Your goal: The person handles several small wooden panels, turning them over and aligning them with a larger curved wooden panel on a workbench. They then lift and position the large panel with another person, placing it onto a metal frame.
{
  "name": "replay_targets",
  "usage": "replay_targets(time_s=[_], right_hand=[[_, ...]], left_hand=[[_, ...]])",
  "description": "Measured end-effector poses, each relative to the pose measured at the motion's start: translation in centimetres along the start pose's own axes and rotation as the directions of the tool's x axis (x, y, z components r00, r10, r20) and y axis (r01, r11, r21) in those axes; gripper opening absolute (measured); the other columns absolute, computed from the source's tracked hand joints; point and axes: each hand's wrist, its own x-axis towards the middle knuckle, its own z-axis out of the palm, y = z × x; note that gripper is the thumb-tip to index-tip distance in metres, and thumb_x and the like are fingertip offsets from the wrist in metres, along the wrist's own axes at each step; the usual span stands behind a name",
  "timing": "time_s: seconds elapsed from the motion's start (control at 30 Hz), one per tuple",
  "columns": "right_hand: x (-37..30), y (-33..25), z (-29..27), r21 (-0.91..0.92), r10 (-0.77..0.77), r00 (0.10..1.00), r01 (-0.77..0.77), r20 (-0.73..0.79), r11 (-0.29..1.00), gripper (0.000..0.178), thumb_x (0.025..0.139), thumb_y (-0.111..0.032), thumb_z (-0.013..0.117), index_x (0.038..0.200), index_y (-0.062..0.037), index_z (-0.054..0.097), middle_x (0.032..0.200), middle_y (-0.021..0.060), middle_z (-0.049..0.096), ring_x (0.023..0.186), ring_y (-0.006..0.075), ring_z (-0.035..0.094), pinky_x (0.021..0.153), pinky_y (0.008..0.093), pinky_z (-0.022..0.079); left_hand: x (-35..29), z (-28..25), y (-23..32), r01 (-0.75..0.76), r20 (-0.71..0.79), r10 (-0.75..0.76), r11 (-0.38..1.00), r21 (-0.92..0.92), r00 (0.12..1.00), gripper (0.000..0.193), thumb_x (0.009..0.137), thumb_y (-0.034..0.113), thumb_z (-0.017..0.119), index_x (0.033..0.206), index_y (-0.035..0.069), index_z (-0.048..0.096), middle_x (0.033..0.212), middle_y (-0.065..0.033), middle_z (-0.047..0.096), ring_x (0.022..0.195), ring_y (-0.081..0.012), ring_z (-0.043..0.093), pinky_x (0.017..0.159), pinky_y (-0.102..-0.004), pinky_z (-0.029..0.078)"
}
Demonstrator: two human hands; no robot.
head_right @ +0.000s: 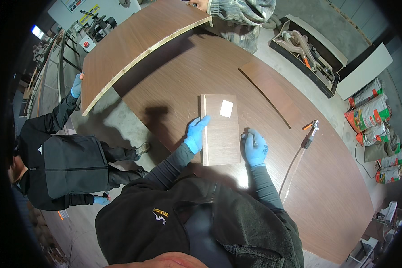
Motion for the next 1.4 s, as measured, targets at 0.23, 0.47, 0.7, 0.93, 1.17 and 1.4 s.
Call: replay_targets(time_s=[0.23, 0.47, 0.7, 0.93, 1.17, 1.4], right_hand=[[0.0, 0.2, 0.3, 0.036, 0.025, 1.0, -0.025, 0.011, 0.999, 0.034, 0.101, -0.02, 0.047, 0.112, -0.0051, 0.075, 0.093, 0.0141, 0.078, 0.089, 0.0309, 0.075, 0.084, 0.0397, 0.056], [-0.2, 0.7, 0.5, 0.072, 0.026, 1.0, -0.025, -0.012, 0.997, 0.033, 0.1, -0.02, 0.048, 0.11, -0.0051, 0.075, 0.091, 0.0124, 0.078, 0.087, 0.0304, 0.075, 0.082, 0.04, 0.056], [-0.3, 1.0, 0.8, 0.103, 0.027, 1.0, -0.025, -0.016, 0.994, 0.032, 0.101, -0.02, 0.047, 0.111, -0.0048, 0.075, 0.089, 0.0119, 0.077, 0.085, 0.0291, 0.075, 0.081, 0.0396, 0.056], [-0.4, 0.7, 0.5, 0.071, -0.002, 1.0, 0.004, -0.023, 0.997, 0.033, 0.101, -0.018, 0.046, 0.11, -0.0036, 0.074, 0.085, 0.0113, 0.076, 0.082, 0.0266, 0.074, 0.078, 0.0374, 0.056], [-0.3, 0.3, 0.4, 0.06, -0.003, 1.0, 0.003, -0.007, 0.998, 0.032, 0.101, -0.018, 0.047, 0.11, -0.0036, 0.074, 0.087, 0.0121, 0.076, 0.083, 0.0288, 0.074, 0.079, 0.0393, 0.055], [-0.3, 0.0, 0.3, 0.078, 0.018, 1.0, -0.018, 0.001, 0.997, 0.031, 0.101, -0.018, 0.049, 0.111, -0.0034, 0.074, 0.087, 0.0124, 0.076, 0.085, 0.0285, 0.074, 0.08, 0.0386, 0.056]], left_hand=[[-0.3, 0.1, 0.4, 0.023, -0.02, -0.022, 0.999, 0.04, 1.0, 0.038, 0.1, 0.029, 0.072, 0.127, 0.002, 0.067, 0.109, -0.007, 0.071, 0.097, -0.0195, 0.07, 0.086, -0.0358, 0.058], [-0.7, 0.6, 0.4, -0.028, -0.016, 0.029, 0.999, 0.038, 0.999, 0.036, 0.099, 0.028, 0.073, 0.125, 0.003, 0.068, 0.108, -0.0056, 0.071, 0.098, -0.0189, 0.069, 0.087, -0.0352, 0.057], [-0.7, 0.5, 0.4, 0.011, -0.032, -0.01, 1.0, 0.026, 0.999, 0.037, 0.098, 0.028, 0.074, 0.124, 0.003, 0.068, 0.109, -0.0056, 0.071, 0.099, -0.0184, 0.068, 0.087, -0.0351, 0.058], [-0.6, 0.6, 0.0, -0.003, -0.059, 0.005, 0.999, 0.035, 0.998, 0.039, 0.098, 0.029, 0.074, 0.126, 0.003, 0.067, 0.109, -0.0059, 0.071, 0.099, -0.0189, 0.069, 0.087, -0.0353, 0.058], [-0.4, 0.4, -0.1, -0.032, -0.023, 0.033, 0.999, 0.032, 0.999, 0.039, 0.099, 0.028, 0.073, 0.127, 0.003, 0.067, 0.11, -0.0064, 0.071, 0.099, -0.0193, 0.069, 0.087, -0.0358, 0.058], [-0.4, 0.4, 0.0, -0.005, -0.053, 0.005, 1.0, 0.009, 0.999, 0.038, 0.098, 0.027, 0.074, 0.127, 0.003, 0.067, 0.11, -0.0064, 0.071, 0.099, -0.0195, 0.07, 0.088, -0.0369, 0.059]])
